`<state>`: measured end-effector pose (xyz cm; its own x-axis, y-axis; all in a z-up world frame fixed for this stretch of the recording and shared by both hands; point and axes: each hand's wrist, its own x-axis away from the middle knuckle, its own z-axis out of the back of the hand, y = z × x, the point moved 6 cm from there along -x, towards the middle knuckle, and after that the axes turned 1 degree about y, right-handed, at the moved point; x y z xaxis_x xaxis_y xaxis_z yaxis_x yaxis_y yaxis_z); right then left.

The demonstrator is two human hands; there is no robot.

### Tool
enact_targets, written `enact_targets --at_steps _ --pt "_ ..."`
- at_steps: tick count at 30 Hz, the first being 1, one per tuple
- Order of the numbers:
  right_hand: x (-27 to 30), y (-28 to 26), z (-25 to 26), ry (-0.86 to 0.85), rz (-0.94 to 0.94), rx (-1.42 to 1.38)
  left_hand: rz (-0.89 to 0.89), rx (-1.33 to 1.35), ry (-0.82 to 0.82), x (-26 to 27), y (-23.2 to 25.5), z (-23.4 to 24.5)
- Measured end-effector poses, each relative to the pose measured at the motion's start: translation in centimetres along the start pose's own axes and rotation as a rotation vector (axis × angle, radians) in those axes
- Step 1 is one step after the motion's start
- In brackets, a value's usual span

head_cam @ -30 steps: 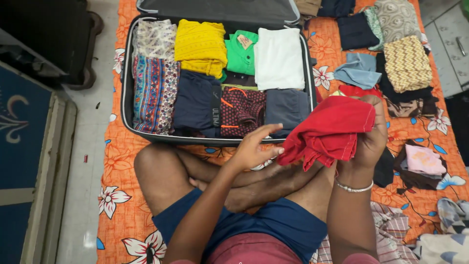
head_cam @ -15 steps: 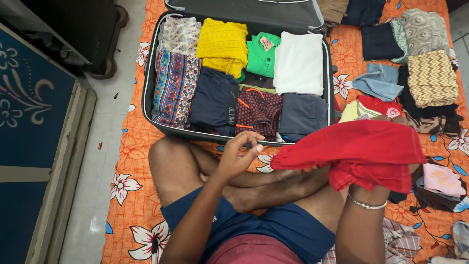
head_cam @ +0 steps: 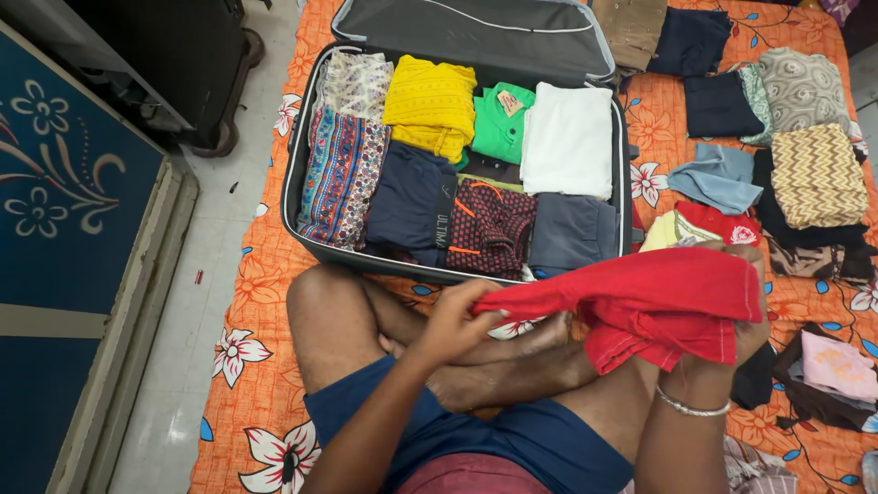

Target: The person folds a white t-shirt and places it into an open suitcase. They then fold a red t-shirt and place it in the suitcase. Finally, they fold a patterned shirt and place it in the suitcase.

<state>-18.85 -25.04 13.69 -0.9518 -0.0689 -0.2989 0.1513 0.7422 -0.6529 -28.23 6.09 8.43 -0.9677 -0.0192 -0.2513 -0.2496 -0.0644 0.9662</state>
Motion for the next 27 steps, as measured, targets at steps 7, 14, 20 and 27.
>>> enact_targets --at_steps 7,14,20,27 --pt "-0.3 2.2 0.4 0.183 0.105 0.725 0.071 0.165 0.229 0.5 0.5 5.1" --pt "6.9 7.6 -12.7 -0.549 0.377 1.313 0.17 0.575 0.347 0.7 -1.8 2.6" --pt "8.1 9.6 -14.1 -0.635 0.344 1.411 0.212 0.62 0.335 1.2 0.7 1.7" --pt "7.9 8.2 -12.1 -0.6 0.227 1.208 0.128 0.531 0.125 2.9 4.2 -0.5"
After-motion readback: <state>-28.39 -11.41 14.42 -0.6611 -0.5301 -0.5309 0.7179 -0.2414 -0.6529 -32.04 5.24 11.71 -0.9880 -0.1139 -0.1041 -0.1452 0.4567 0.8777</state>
